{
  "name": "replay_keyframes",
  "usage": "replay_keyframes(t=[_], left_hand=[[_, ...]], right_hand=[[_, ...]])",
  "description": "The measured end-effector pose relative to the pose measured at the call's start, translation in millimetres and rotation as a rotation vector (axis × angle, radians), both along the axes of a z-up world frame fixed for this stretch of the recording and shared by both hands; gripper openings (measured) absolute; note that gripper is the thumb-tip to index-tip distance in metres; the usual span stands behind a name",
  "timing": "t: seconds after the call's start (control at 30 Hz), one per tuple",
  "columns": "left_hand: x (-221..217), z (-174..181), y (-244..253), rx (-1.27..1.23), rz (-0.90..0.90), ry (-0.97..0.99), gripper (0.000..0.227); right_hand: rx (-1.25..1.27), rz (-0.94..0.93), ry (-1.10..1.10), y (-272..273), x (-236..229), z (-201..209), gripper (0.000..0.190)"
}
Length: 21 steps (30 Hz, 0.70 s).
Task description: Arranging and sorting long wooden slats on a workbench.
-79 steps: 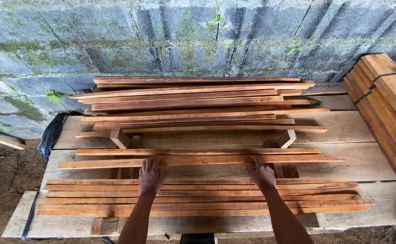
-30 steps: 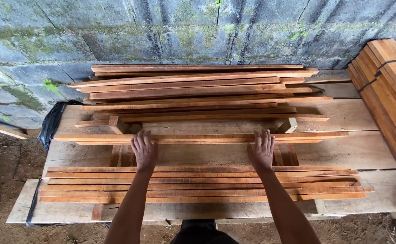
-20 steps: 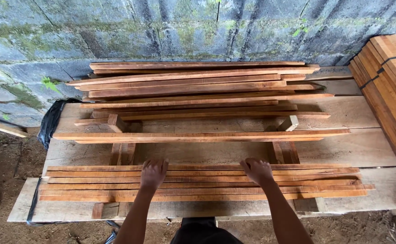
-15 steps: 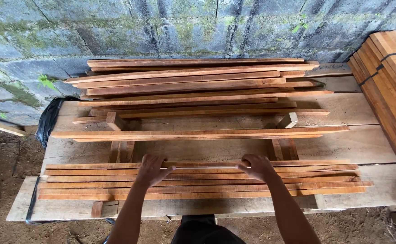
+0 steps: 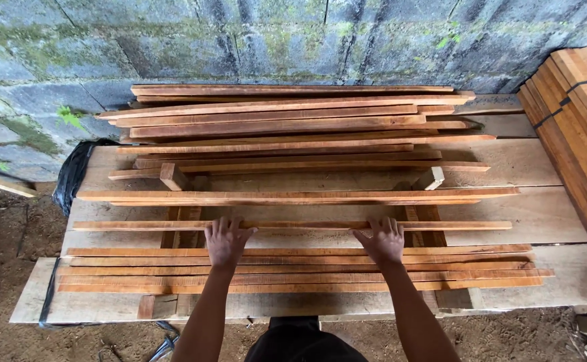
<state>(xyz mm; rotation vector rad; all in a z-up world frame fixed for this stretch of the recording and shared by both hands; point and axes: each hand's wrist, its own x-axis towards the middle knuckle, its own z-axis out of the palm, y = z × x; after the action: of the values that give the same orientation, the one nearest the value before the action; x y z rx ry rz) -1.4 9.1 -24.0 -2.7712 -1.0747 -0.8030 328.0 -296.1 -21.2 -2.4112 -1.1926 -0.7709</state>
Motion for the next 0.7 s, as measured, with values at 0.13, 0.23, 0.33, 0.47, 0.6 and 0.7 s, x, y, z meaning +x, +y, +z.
replay_keyframes(t=[0.13, 0.23, 0.33, 0.47, 0.6, 0.7], left_hand=[[-2, -10, -5, -0.2, 0.102, 0.126, 0.054], [-3, -6, -3, -0.248, 0.059, 0.107, 0.056], [-6, -10, 0, -0.299, 0.015, 0.052, 0.056], [-5, 16, -8, -0.339, -0.086, -0.036, 0.052], [-3, 35, -9, -0.47, -0.119, -0.113, 0.064], [-2, 19, -5, -0.342, -0.11, -0.062, 0.053]], right_hand=[[0.039, 0.005, -0.006, 0, -9, 6, 0.058], [0.031, 0.003, 0.105, 0, -15, 18, 0.06], [0.022, -0.02, 0.073, 0, -15, 15, 0.06], [-0.057, -0.032, 0.268, 0, -23, 31, 0.054], [-0.131, -0.047, 0.596, 3, -25, 52, 0.066], [-0.168, -0.105, 0.59, 0, -14, 20, 0.067]])
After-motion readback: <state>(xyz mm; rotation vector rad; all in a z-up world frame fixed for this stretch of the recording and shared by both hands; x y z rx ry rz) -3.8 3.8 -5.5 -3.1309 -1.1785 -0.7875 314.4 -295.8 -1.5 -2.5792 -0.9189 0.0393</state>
